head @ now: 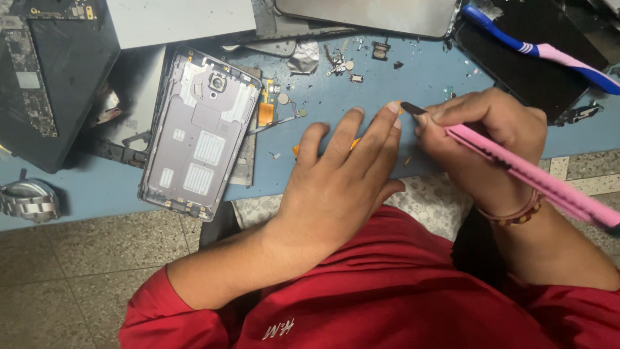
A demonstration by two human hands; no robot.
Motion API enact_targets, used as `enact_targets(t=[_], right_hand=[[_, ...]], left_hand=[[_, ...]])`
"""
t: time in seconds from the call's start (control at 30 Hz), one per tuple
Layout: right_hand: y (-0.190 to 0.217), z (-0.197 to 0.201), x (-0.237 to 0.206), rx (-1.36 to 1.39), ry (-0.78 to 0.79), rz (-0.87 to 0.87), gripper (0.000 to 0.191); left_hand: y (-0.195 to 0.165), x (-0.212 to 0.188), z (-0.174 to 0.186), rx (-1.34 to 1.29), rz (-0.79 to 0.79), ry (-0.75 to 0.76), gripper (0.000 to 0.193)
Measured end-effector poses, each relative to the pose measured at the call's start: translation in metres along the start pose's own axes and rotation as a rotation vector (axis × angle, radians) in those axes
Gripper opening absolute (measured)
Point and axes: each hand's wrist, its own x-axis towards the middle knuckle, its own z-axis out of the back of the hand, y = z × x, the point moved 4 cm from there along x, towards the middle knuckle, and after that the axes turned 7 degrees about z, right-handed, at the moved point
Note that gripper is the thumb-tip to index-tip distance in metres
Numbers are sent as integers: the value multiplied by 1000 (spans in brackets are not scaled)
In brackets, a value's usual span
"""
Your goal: The person sits at a cluttered phone-repair workbench and uses a pink utility knife to cut and trim a small orange flex-cable component, holding it steady with the other hand and repositioning it repeatedly between cuts.
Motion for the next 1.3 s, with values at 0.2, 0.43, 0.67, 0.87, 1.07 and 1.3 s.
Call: enact_targets(t=[0.2,0.43,0.67,0.87,1.07,1.3], right_hand=[[10,2,-3,-122,63,136,20],[2,-1,-9,-228,122,220,21],[-13,2,-10,32,-22,-10,20],[-9,3,-7,92,-19,-101,20],[-9,4,-2,131,-19,-185,18],[-11,5,-1,165,1,-241,17]], left_hand=[[-1,0,-1,5,4,-4,70],[-2,-1,-2,4,12,-9,70],[-2,-2,-2,14,13,-6,70],[-1,-1,-1,-21,17,-11,70],[-1,-1,0,-17,16,-7,70],[0,-1,0,-16,7,-1,70]])
